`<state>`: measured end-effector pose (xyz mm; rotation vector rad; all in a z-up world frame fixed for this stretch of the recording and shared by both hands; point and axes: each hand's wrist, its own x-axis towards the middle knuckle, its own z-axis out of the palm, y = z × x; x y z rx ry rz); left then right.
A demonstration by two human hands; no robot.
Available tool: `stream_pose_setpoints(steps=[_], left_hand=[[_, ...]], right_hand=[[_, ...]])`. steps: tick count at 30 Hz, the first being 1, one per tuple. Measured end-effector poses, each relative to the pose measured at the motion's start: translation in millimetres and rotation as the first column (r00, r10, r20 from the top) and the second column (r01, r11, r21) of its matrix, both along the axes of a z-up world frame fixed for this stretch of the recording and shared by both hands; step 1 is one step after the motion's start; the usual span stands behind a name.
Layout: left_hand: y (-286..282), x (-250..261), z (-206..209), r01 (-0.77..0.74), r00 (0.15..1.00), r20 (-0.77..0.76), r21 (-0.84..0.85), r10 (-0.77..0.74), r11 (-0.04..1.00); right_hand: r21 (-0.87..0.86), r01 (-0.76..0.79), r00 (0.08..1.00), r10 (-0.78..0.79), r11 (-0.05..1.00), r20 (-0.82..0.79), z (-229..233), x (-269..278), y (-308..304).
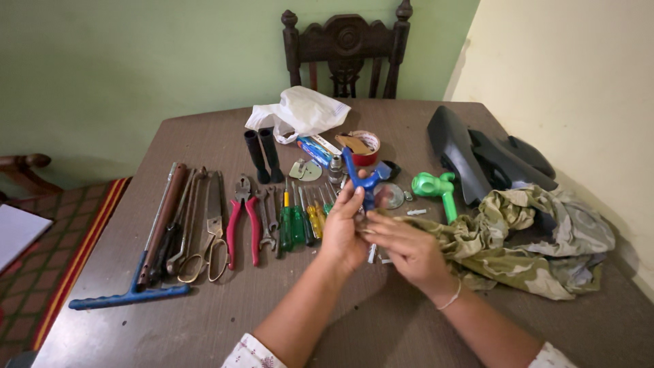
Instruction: The person picks up and aligns small metal components, including a circular plate and a bracket, on a table. They use a blue T-handle tool to tighten a screw and wipe the components with a cloth.
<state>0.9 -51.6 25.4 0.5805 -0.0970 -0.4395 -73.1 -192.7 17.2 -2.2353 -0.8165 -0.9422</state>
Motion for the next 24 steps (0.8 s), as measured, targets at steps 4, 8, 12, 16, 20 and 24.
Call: stream_pose_setpoints(steps=[4, 8, 12, 16, 20, 24], left_hand=[[0, 13, -22, 0.011, 1.000, 0.010, -0.038, -0.010, 0.999], [2, 11, -20, -0.017, 1.000, 0.003, 0.045, 0.017, 0.999], [-11, 0, -17, 0.007, 1.000, -0.007, 0.028, -0.007, 1.000], [-22, -13, -21, 0.036, 0.998, 0.043, 0.000, -0.036, 0.999], [-19, -16, -12, -0.017, 0.999, 0.033, -0.046, 0.018, 0.999], [-10, -11, -10, -0.048, 0.993, 0.105, -0.010, 0.048, 0.999]], right_hand=[[0.239, 0.084, 0.983, -0.041, 0.967, -0.179, -12, 7, -18], [0.527, 0.352, 0.929, -0.219, 0.774, -0.298, -10, 14, -25], [0.637, 0.063, 0.993, 0.014, 0.768, -0.114, 0, 7, -23], [0.514, -0.216, 0.909, 0.363, 0.831, -0.205, -10, 4, 0], [0.625, -0.156, 0.814, 0.458, 0.765, -0.357, -18, 4, 12], [0.431, -0.147, 0.891, 0.309, 0.890, -0.334, -13, -7, 14]])
